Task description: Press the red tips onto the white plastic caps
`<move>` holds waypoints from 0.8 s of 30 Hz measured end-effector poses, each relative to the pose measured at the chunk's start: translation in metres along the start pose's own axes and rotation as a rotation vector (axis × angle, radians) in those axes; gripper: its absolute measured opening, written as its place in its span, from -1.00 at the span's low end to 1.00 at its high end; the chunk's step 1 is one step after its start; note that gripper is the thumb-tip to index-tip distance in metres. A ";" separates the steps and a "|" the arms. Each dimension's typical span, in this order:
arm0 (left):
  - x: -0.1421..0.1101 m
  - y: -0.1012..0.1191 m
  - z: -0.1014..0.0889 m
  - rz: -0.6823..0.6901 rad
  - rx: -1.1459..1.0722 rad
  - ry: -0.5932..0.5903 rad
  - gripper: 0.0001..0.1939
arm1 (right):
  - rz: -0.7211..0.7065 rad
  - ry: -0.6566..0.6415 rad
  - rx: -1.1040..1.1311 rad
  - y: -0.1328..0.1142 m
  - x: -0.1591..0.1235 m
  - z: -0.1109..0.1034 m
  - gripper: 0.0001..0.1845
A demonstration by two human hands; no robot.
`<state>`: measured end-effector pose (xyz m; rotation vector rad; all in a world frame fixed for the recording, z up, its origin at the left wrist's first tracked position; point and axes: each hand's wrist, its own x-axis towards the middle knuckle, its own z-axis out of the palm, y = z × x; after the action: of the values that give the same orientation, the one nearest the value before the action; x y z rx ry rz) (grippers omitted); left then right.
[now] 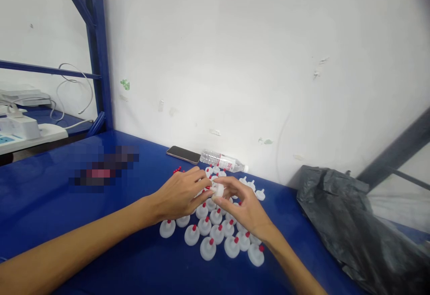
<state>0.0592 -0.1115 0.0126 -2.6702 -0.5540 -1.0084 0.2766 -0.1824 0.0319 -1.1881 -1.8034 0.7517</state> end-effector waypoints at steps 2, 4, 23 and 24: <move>0.001 0.000 -0.001 0.015 0.019 -0.041 -0.79 | -0.031 0.013 -0.086 0.000 0.000 0.000 -0.59; 0.001 0.000 -0.002 0.035 0.000 -0.089 -0.75 | -0.090 0.029 -0.182 0.001 0.000 -0.003 -0.61; 0.011 -0.020 -0.028 -0.505 -0.496 0.147 -0.56 | -0.323 0.270 -0.809 0.042 0.007 -0.050 -0.72; 0.012 -0.025 -0.032 -0.514 -0.435 0.173 -0.57 | -0.292 0.308 -0.823 0.045 0.007 -0.056 -0.71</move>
<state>0.0385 -0.0968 0.0461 -2.8163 -1.1348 -1.6455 0.3438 -0.1564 0.0237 -1.3874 -2.0013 -0.3818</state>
